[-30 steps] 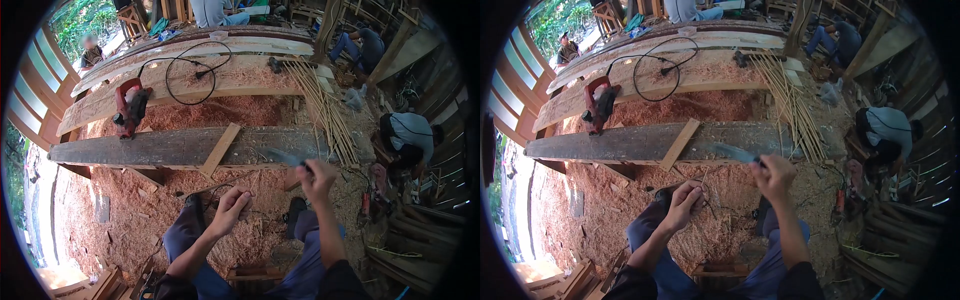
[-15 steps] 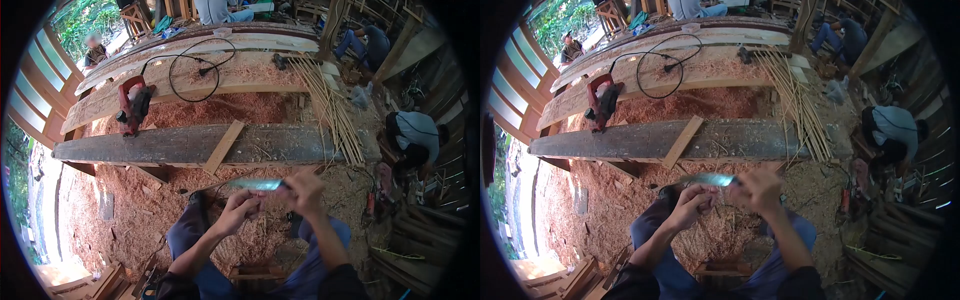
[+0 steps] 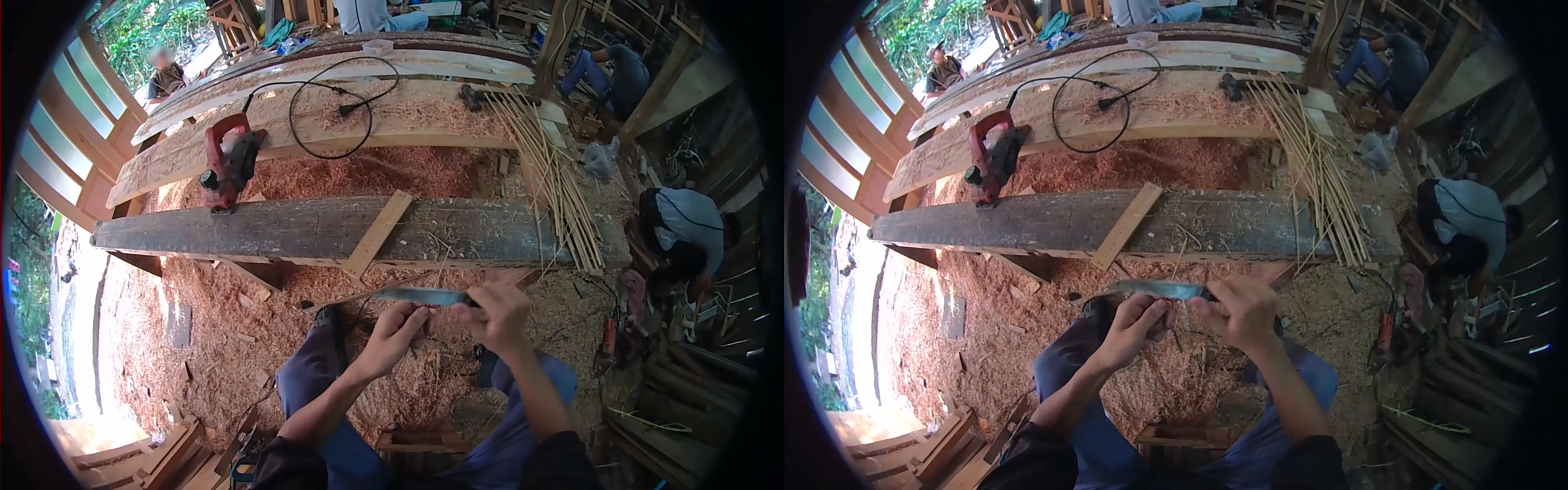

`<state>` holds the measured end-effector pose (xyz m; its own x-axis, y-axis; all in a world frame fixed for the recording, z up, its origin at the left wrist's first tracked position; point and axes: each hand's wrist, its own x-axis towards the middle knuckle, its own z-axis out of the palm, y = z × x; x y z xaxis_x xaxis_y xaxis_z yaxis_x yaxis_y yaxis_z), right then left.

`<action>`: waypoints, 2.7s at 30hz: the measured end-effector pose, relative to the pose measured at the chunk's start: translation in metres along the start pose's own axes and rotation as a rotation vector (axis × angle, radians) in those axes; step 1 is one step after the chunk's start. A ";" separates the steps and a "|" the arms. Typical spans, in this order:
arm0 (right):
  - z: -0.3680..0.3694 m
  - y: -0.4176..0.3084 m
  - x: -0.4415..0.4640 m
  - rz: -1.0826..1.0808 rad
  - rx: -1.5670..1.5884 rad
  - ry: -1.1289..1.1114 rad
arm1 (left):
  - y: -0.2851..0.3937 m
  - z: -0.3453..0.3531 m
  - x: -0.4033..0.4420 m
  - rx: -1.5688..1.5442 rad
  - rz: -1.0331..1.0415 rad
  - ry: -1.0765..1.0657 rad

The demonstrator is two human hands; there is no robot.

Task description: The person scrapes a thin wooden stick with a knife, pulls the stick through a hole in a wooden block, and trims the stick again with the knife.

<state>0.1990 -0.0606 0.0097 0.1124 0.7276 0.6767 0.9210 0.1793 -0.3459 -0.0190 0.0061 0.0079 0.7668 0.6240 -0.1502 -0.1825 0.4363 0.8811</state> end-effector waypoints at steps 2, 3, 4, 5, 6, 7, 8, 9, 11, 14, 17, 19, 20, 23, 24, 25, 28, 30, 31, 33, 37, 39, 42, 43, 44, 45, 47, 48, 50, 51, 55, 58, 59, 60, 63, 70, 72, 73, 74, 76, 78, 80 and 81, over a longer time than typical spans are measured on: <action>0.000 -0.005 -0.006 -0.033 -0.006 -0.018 | -0.003 -0.001 -0.004 0.011 -0.036 -0.011; -0.005 0.003 -0.003 0.035 0.006 -0.038 | 0.003 0.002 -0.003 0.025 0.002 0.017; -0.008 0.009 0.004 0.096 0.018 -0.057 | 0.007 0.005 -0.002 0.039 0.047 0.046; -0.011 0.009 0.008 0.122 0.046 -0.014 | 0.005 0.003 -0.002 0.056 0.059 0.044; -0.009 0.005 0.004 0.118 0.045 -0.015 | 0.002 0.001 -0.002 0.054 0.063 0.044; -0.005 -0.002 -0.002 0.031 0.030 -0.043 | -0.001 -0.001 -0.001 0.052 0.049 0.005; 0.000 -0.005 -0.006 -0.054 0.018 -0.071 | -0.003 -0.003 -0.001 0.052 0.033 -0.032; 0.004 -0.001 -0.007 -0.054 0.022 -0.067 | -0.003 -0.004 0.000 0.058 0.033 -0.029; 0.006 0.007 -0.010 -0.054 -0.022 -0.055 | -0.006 -0.002 0.001 0.102 0.056 0.022; -0.002 0.011 0.007 0.023 -0.072 0.098 | 0.008 0.008 0.000 0.047 0.065 0.072; 0.000 0.015 -0.004 -0.012 -0.031 0.072 | 0.012 0.010 -0.003 0.061 0.030 0.056; -0.001 0.002 -0.004 -0.056 -0.057 0.019 | -0.001 -0.001 0.000 0.064 -0.002 0.038; -0.001 -0.004 -0.006 -0.091 -0.086 -0.039 | -0.008 -0.008 -0.001 0.065 -0.043 0.016; -0.010 0.016 0.009 0.040 -0.049 0.047 | 0.007 0.000 -0.003 -0.133 -0.071 0.019; -0.016 0.018 0.012 0.135 -0.022 0.076 | 0.005 0.001 -0.002 -0.139 -0.072 0.013; -0.013 0.017 0.007 0.103 -0.008 0.018 | 0.002 0.002 -0.001 -0.131 -0.019 0.003; 0.001 -0.007 -0.006 -0.129 -0.034 -0.010 | -0.002 -0.005 0.002 -0.109 0.056 -0.072; -0.003 0.004 -0.008 -0.073 -0.043 -0.084 | -0.001 -0.002 -0.001 -0.132 0.066 -0.041; -0.009 0.011 0.001 0.062 -0.004 -0.023 | -0.002 -0.002 -0.001 -0.142 0.054 -0.046; -0.016 0.022 0.006 0.162 -0.001 0.023 | 0.001 -0.001 -0.004 -0.120 0.044 -0.056; -0.001 -0.011 -0.005 -0.110 -0.004 0.007 | -0.010 -0.007 0.001 -0.062 0.057 -0.068; -0.003 0.008 -0.006 -0.007 0.009 -0.010 | -0.011 -0.008 -0.001 -0.067 0.034 -0.060; -0.007 0.020 -0.007 0.077 0.022 -0.033 | -0.002 -0.003 -0.002 -0.160 0.049 0.024; -0.008 0.020 -0.007 0.081 0.023 -0.033 | -0.005 -0.005 -0.002 -0.169 0.016 0.009; -0.007 0.014 -0.008 0.076 0.023 -0.029 | -0.006 -0.007 -0.001 -0.174 -0.017 -0.005; -0.003 0.001 -0.008 -0.024 0.006 -0.003 | -0.005 -0.007 0.000 -0.169 -0.015 -0.003; -0.002 0.002 -0.014 -0.087 -0.011 -0.060 | -0.004 -0.003 -0.002 -0.166 -0.042 0.039; -0.008 0.009 -0.011 -0.079 -0.011 -0.064 | -0.001 -0.003 -0.004 -0.167 -0.051 0.039; -0.020 0.024 0.004 0.125 0.011 0.058 | 0.006 -0.002 -0.004 -0.213 -0.067 -0.007; -0.021 0.026 0.003 0.115 0.002 0.051 | 0.009 0.003 -0.004 -0.217 -0.061 -0.010; -0.007 -0.007 -0.009 -0.077 -0.029 -0.039 | 0.004 -0.001 -0.003 -0.217 -0.111 -0.046; -0.005 0.009 -0.002 0.006 0.030 0.022 | 0.007 0.001 -0.002 -0.146 -0.066 -0.148; -0.009 0.018 -0.001 0.072 0.018 -0.004 | 0.015 0.014 -0.004 -0.182 -0.044 -0.030; -0.008 0.018 -0.002 0.070 0.015 -0.006 | 0.021 0.022 -0.005 -0.214 -0.018 0.085; 0.001 0.001 -0.007 -0.050 0.057 0.009 | 0.001 -0.006 0.000 -0.142 0.003 -0.113; -0.005 0.015 -0.001 -0.006 -0.049 0.060 | 0.002 -0.006 -0.001 -0.159 0.054 0.004; -0.011 0.018 0.001 0.011 -0.094 0.097 | 0.003 -0.003 -0.002 -0.229 0.026 -0.030; -0.012 0.011 0.001 0.002 -0.068 0.045 | -0.001 -0.004 -0.002 -0.233 0.029 -0.033; -0.011 0.005 -0.001 -0.008 -0.038 -0.004 | -0.007 -0.009 -0.002 -0.227 0.005 -0.062; 0.001 0.000 -0.011 -0.088 -0.014 -0.023 | -0.006 -0.012 -0.001 -0.210 -0.023 -0.085; -0.002 0.003 -0.010 -0.056 0.016 -0.034 | -0.003 -0.010 -0.002 -0.190 0.013 -0.016; -0.008 0.014 -0.001 0.005 0.020 0.008 | 0.003 -0.006 -0.004 -0.257 0.017 0.019; -0.014 0.016 0.003 0.028 0.006 0.036 | 0.003 -0.006 -0.005 -0.245 0.013 0.026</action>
<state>0.2194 -0.0647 0.0152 0.1513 0.7079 0.6900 0.9151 0.1636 -0.3685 -0.0270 0.0079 0.0083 0.7481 0.6456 -0.1536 -0.3386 0.5703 0.7484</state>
